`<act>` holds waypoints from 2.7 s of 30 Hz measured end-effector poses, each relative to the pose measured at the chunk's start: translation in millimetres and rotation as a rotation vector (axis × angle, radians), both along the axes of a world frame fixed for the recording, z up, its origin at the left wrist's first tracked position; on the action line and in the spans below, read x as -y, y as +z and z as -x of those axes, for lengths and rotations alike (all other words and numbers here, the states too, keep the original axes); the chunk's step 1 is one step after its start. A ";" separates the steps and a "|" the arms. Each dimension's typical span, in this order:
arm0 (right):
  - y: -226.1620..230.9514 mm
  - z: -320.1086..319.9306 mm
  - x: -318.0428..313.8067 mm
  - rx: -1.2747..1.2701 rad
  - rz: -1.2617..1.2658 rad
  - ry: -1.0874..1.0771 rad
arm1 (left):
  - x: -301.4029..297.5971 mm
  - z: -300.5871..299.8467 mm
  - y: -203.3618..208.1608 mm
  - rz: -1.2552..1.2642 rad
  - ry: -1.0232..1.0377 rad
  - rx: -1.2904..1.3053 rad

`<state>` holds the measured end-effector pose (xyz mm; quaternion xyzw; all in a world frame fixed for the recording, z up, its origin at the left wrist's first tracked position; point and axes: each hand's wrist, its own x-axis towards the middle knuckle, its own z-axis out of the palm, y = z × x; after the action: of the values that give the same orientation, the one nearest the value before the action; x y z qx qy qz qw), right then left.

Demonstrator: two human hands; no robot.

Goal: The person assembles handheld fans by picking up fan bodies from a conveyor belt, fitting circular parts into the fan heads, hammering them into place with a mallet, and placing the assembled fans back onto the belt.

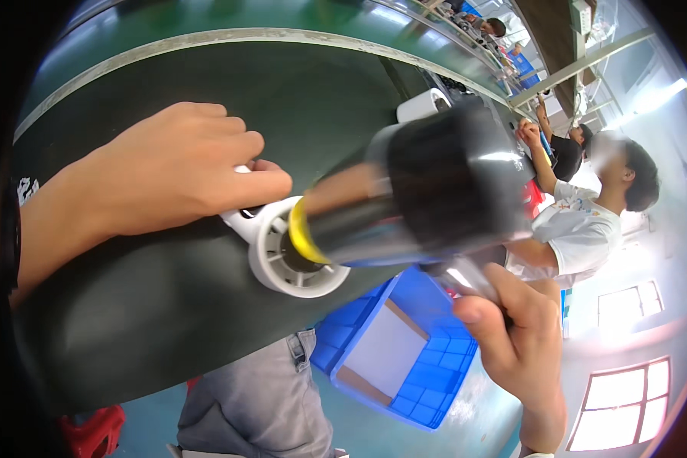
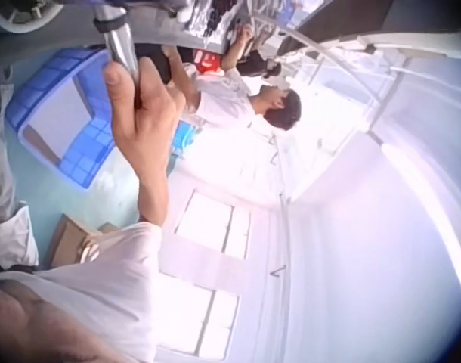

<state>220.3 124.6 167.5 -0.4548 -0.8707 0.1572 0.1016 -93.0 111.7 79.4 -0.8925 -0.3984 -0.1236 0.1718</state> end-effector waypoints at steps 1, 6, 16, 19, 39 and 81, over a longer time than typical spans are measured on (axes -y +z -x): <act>-2.2 4.4 1.8 -0.094 0.030 0.007 | 2.6 -0.9 0.2 0.001 0.027 -0.014; 3.3 11.6 3.9 0.127 -0.170 0.088 | 48.4 -26.4 4.9 0.055 0.273 -0.022; 21.7 -0.5 18.2 0.082 -0.457 0.175 | 96.4 -59.8 32.2 0.385 0.628 0.190; 23.8 6.0 36.5 0.085 -0.299 0.059 | 95.4 -72.8 29.2 0.359 0.639 0.180; 25.4 22.5 32.0 0.185 -0.180 0.055 | 101.4 -90.5 10.4 -0.054 0.852 -0.321; -204.5 -3.3 216.5 -1.236 1.269 -0.618 | 188.7 -121.1 64.1 -0.293 0.509 0.896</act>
<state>223.5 -91.9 -36.9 -0.4722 -0.2542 0.7826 0.3162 28.2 -77.0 143.5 -0.5941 -0.6150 -0.5012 0.1324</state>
